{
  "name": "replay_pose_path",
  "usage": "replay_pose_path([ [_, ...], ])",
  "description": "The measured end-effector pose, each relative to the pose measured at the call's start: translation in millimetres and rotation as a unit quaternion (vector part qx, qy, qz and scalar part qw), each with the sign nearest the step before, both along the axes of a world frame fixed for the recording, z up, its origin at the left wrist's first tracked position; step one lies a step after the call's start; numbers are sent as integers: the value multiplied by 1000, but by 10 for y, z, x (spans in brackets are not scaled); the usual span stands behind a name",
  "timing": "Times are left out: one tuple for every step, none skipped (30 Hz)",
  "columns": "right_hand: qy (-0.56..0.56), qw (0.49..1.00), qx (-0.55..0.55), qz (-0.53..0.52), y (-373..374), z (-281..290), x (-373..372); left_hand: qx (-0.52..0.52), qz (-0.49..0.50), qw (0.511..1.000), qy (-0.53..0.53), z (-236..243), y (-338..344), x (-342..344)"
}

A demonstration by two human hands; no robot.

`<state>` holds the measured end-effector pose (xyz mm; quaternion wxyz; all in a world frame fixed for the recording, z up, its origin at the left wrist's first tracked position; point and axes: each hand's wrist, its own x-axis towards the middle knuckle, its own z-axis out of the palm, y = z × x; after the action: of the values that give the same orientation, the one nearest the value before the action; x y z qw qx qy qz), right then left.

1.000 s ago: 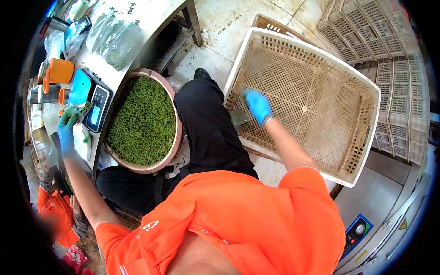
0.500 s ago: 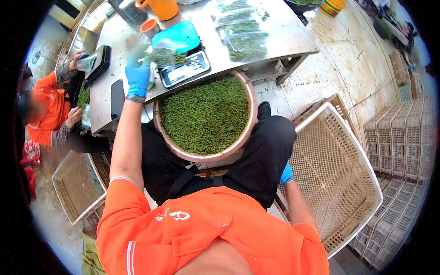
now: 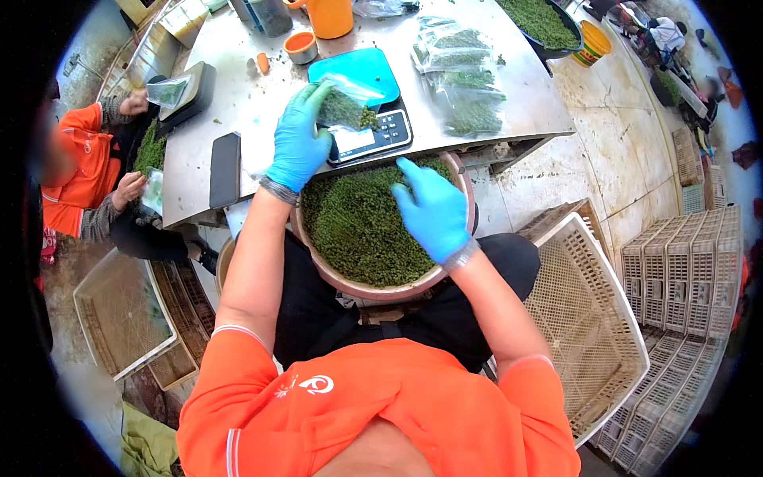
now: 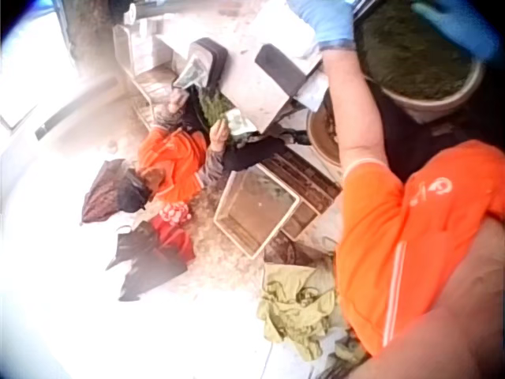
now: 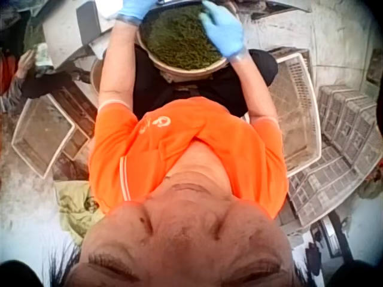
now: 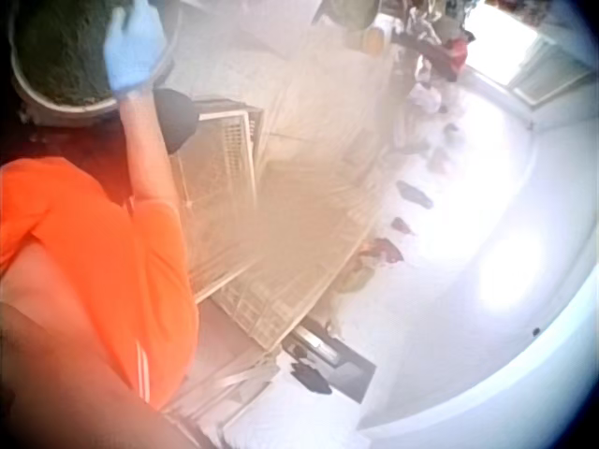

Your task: The person scoops green leaves from a large bowl on their lap into small plastic bags, weighs each bag on a digital scale, and places the filled bags on the table. The process is repeated continuously.

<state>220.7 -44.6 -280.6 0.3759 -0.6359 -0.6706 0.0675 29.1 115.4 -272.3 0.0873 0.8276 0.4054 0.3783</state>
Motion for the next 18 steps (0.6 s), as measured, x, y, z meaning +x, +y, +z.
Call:
replay_pose_path([
  [-22,1000,1,10,177,2,-104,12,1,1000,10,31,-16,19],
  [-69,997,18,-25,397,-58,-155,25,-2,1000,19,70,-40,74],
  [-117,991,-33,-53,607,-14,-223,36,4,999,31,79,-51,80],
  [-133,988,-34,-70,815,6,-253,57,-11,997,43,70,-31,128],
  [-151,984,-63,-67,1020,-53,-232,79,-27,995,55,43,-1,189],
  [-168,979,-91,-64,1179,-130,-202,101,-42,992,68,14,42,233],
  [-177,976,-109,-60,1264,-142,-190,143,-38,985,87,-36,92,258],
  [-185,973,-127,-57,1330,-152,-169,132,-40,986,96,-83,141,263],
  [-192,969,-145,-55,1374,-164,-140,120,-43,986,105,-127,191,271],
  [-178,973,-145,-27,1347,-129,-161,103,-45,987,115,-154,197,265],
  [-164,976,-144,0,1286,-90,-183,123,-37,988,87,-177,185,272],
  [-149,978,-144,27,1222,-66,-205,120,-37,988,88,-204,201,274],
  [-167,968,-186,21,1157,-69,-220,118,-40,988,90,-239,227,279],
  [-200,953,-186,129,1016,-69,-281,116,-39,988,95,-256,248,253],
  [-298,910,-172,231,830,-75,-387,108,-43,989,93,-276,258,224],
  [-238,914,-242,222,610,-85,-487,102,-52,990,87,-267,259,233],
  [-250,894,-296,225,466,-111,-535,95,-59,990,82,-252,252,225],
  [-262,869,-345,240,388,-111,-500,101,-56,990,83,-244,233,214],
])
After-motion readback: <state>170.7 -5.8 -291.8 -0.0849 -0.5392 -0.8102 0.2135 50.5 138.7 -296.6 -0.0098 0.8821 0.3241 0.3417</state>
